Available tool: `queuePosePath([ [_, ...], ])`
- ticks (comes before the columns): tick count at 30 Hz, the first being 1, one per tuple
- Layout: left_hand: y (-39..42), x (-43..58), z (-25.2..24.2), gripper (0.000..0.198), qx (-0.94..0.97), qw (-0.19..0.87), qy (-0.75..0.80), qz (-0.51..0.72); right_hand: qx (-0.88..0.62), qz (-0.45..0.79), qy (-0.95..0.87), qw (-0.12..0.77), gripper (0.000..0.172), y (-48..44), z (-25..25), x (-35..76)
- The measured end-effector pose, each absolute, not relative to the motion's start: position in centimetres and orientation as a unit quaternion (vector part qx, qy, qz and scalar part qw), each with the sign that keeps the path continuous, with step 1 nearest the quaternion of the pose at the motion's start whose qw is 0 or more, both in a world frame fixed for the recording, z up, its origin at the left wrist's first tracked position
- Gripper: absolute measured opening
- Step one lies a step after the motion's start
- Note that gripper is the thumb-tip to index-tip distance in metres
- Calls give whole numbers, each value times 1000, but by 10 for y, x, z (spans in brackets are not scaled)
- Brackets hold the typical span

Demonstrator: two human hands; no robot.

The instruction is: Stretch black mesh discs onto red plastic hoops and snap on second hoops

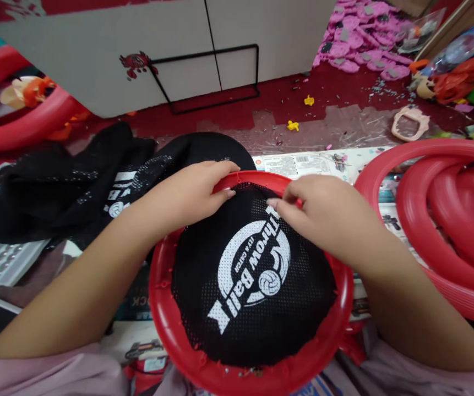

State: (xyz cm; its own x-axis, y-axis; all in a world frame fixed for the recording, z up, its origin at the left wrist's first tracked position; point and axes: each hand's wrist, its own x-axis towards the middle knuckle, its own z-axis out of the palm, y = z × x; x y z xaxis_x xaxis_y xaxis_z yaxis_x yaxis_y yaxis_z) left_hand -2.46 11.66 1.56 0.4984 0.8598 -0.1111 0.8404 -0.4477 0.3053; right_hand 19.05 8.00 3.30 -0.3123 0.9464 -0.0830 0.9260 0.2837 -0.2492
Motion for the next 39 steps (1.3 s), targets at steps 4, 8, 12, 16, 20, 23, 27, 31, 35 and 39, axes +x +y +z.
queuePosePath([
  [4, 111, -33, 28, 51, 817, 85, 563, -88, -573, 153, -804, -46, 27, 77, 33, 183],
  [8, 112, -32, 30, 40, 853, 122, 507, -28, -544, 202, -815, -10, 17, 82, 19, 178],
  [12, 117, -22, 22, 28, 853, 251, 451, 77, -536, 242, -808, 44, 13, 84, 15, 180],
  [16, 117, -16, 16, 16, 816, 301, 479, 120, -548, 273, -782, 115, 13, 86, 15, 184],
  [20, 117, -16, 13, 14, 792, 338, 487, 146, -559, 304, -760, 134, 17, 88, 14, 186],
  [23, 119, -15, 8, 15, 747, 393, 505, 180, -564, 296, -760, 129, 18, 89, 15, 187],
  [27, 121, -13, 2, 16, 708, 426, 529, 192, -567, 289, -761, 130, 11, 88, 14, 186],
  [31, 122, -10, 0, 15, 692, 424, 550, 196, -581, 282, -749, 149, 11, 89, 12, 186],
  [35, 123, -9, 0, 15, 680, 438, 554, 195, -587, 275, -747, 147, 12, 91, 10, 187],
  [39, 123, -7, -1, 15, 676, 433, 563, 196, -585, 274, -750, 145, 8, 93, 8, 187],
])
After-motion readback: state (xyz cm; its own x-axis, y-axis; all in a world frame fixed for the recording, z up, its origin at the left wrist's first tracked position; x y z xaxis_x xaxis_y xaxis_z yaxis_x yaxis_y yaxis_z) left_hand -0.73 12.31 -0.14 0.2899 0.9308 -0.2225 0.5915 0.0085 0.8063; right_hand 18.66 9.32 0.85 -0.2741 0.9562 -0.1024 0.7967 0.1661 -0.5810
